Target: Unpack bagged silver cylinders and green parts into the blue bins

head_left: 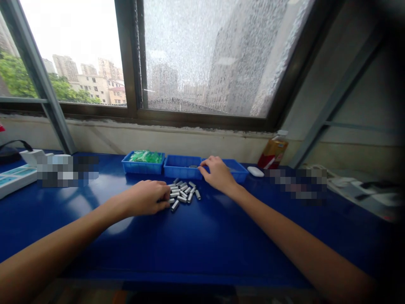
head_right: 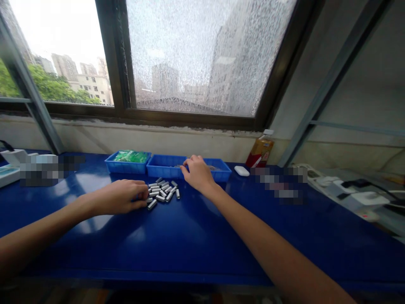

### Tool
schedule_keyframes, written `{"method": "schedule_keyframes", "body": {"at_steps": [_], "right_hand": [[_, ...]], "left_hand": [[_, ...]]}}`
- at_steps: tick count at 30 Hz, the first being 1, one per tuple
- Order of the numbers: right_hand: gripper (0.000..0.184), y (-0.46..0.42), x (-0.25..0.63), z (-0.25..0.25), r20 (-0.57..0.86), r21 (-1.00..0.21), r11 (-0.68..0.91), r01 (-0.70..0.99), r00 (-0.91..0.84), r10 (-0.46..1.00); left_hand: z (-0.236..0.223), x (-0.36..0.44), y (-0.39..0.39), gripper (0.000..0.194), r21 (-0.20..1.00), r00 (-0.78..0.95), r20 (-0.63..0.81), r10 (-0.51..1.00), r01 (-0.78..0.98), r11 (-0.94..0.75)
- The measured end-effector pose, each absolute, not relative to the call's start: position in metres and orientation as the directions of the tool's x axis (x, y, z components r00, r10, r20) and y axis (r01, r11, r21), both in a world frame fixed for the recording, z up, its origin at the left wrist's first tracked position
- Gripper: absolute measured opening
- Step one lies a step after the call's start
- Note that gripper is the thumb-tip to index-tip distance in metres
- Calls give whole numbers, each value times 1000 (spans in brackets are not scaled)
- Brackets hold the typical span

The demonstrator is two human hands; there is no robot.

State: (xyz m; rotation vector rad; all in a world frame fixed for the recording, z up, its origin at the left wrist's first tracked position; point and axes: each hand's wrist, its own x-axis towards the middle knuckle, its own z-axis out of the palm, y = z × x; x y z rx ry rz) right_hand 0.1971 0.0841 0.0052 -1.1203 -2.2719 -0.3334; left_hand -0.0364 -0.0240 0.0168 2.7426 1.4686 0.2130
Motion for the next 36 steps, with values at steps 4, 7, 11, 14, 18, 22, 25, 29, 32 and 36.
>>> {"method": "schedule_keyframes", "body": {"at_steps": [4,7,11,14,18,22,25,29,32,36], "right_hand": [[17,54,189,6,601,-32,708,705,-553,578],[18,21,179,9,585,-21,792,610,-635,504],[23,-8,170,16,488,5,840,543,-734,472],[28,-11,170,18,413,-53,826,561,-741,529],[28,-2,175,13,371,-157,800,580,-716,592],[30,1,176,9,359,-217,808,548,-725,588],[28,1,174,5,373,-168,817,551,-732,570],[28,3,175,3,377,-175,827,534,-739,558],[28,4,178,7,345,-238,850,470,-778,526],[26,4,180,12,319,-300,863,405,-810,492]], "left_hand": [[18,-34,-24,16,107,546,148,825,820,-562],[24,-33,-26,17,213,602,191,775,745,-632],[24,-27,-27,19,308,596,282,752,686,-659],[17,-23,-25,16,319,587,324,742,670,-670],[11,-22,-23,13,318,582,363,728,657,-684],[11,-21,-24,13,308,557,407,723,662,-683],[10,-20,-25,14,294,559,416,717,663,-688],[7,-17,-26,13,301,562,420,712,654,-694],[8,-15,-27,13,290,579,430,692,638,-714],[10,-16,-26,15,270,587,462,665,621,-736]]}}
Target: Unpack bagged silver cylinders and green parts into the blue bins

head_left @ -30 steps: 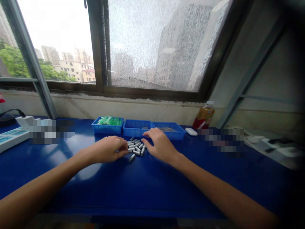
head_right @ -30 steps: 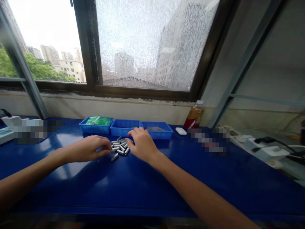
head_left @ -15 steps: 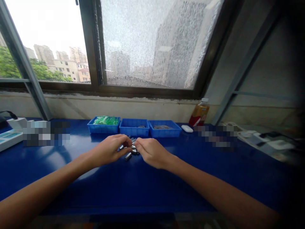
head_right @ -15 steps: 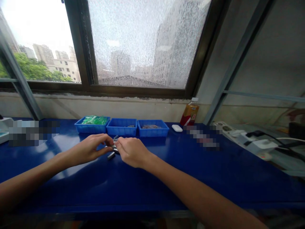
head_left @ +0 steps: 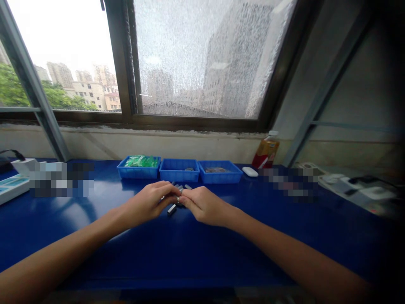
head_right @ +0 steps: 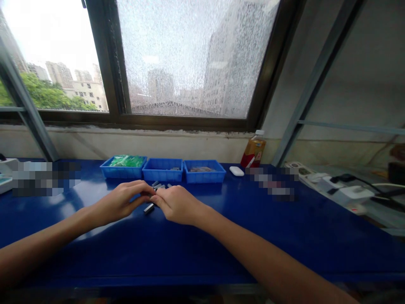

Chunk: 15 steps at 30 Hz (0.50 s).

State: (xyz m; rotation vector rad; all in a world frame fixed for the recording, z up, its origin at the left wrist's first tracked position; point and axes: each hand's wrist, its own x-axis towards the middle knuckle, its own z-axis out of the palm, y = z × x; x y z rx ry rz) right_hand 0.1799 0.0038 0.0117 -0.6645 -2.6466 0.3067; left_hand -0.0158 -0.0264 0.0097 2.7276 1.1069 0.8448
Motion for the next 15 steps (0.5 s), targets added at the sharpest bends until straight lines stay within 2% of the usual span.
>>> {"method": "schedule_keyframes", "body": {"at_steps": [5,10,12,15], "right_hand": [[29,9,179,7,334,-349,859,375,-806,488],[31,10,180,5,419,-351,824,444,-713,562],[23,6,180,7,479,-296,842,451,-692,539],[20,0,178,8,521,-129,881,455,-725,450]], "left_hand": [[10,-17,-25,17,297,571,465,676,619,-727],[12,-15,-25,17,416,526,429,734,607,-677],[13,-14,-24,20,454,486,405,774,628,-632],[12,-13,-23,27,465,447,368,816,671,-577]]}}
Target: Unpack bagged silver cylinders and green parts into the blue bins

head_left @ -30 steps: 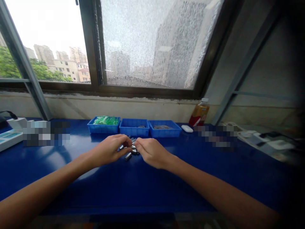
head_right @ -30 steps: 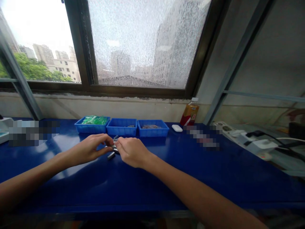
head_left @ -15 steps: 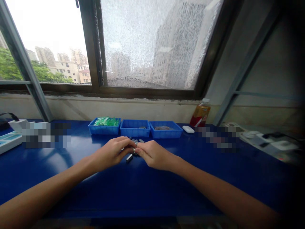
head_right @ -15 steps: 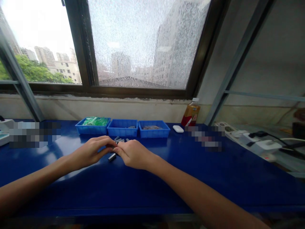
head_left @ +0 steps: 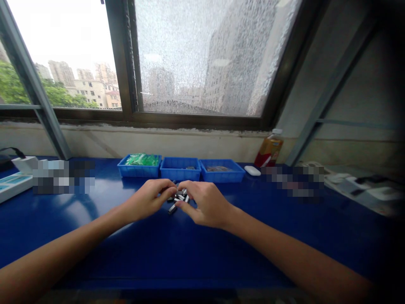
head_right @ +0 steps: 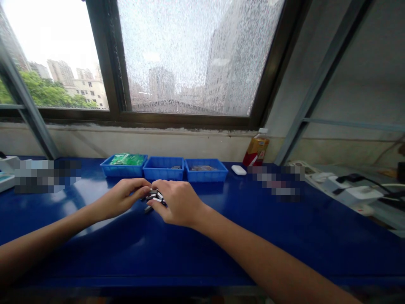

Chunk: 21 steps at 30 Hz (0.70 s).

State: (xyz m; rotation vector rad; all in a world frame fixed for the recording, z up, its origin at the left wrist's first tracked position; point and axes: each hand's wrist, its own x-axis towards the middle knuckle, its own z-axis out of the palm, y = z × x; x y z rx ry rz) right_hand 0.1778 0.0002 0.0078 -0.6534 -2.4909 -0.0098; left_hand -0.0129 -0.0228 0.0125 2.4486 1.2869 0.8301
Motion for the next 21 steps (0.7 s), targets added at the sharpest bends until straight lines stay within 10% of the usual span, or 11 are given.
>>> {"method": "schedule_keyframes", "body": {"at_steps": [6,14,21], "right_hand": [[22,4,174,1,520,-21,840,543,-711,473],[30,58,184,11,580,30,457,889,-388,716],[31,67,185,4,561,155,432,889,-439,702]], "left_hand": [[13,-14,-22,37,487,441,297,847,693,-531],[-4,-31,-14,28,93,408,184,894,898,-429],[-8,-32,-11,22,146,422,189,887,881,-450]]}}
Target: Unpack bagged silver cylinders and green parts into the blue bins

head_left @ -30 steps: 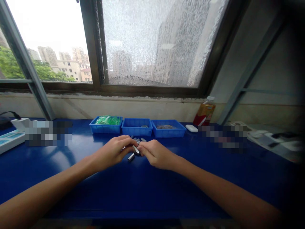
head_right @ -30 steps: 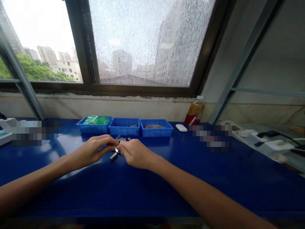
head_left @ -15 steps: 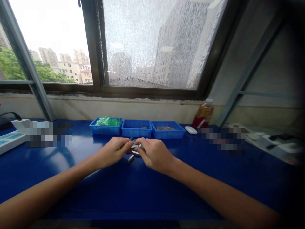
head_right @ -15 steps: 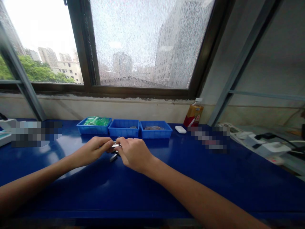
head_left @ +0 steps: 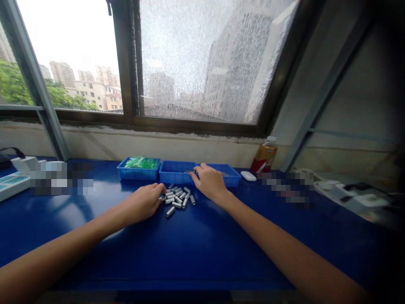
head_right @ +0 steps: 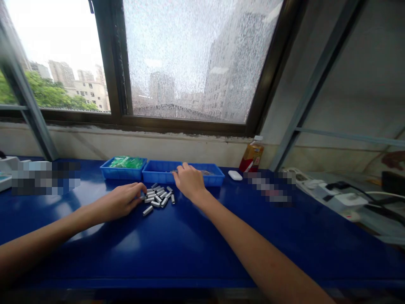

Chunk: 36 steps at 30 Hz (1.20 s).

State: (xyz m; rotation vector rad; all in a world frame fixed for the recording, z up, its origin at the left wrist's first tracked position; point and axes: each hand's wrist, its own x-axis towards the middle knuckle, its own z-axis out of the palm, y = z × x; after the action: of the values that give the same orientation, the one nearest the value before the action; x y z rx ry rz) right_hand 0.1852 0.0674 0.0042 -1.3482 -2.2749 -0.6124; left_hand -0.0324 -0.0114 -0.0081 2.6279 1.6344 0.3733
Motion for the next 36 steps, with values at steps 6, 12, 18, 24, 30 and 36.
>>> {"method": "schedule_keyframes", "body": {"at_steps": [6,12,18,24,30,36], "right_hand": [[40,66,186,-6,575,197,521,831,-528,625],[31,69,191,-9,552,165,570,805,-554,623],[32,61,191,-8,553,166,553,817,-541,633],[28,54,193,-3,520,173,558,811,-557,648],[30,50,193,-4,534,143,571,809,-549,643],[31,26,182,4,588,54,689,722,-581,563]], "left_hand": [[-7,-30,-8,21,187,439,336,833,836,-516],[-6,-26,-6,24,227,473,431,768,767,-600],[-4,-19,-11,25,259,487,467,738,722,-641],[0,-17,-15,21,254,465,489,738,733,-631],[-1,-17,-16,13,279,452,526,721,709,-648],[3,-13,-22,15,325,390,621,680,661,-677]]}}
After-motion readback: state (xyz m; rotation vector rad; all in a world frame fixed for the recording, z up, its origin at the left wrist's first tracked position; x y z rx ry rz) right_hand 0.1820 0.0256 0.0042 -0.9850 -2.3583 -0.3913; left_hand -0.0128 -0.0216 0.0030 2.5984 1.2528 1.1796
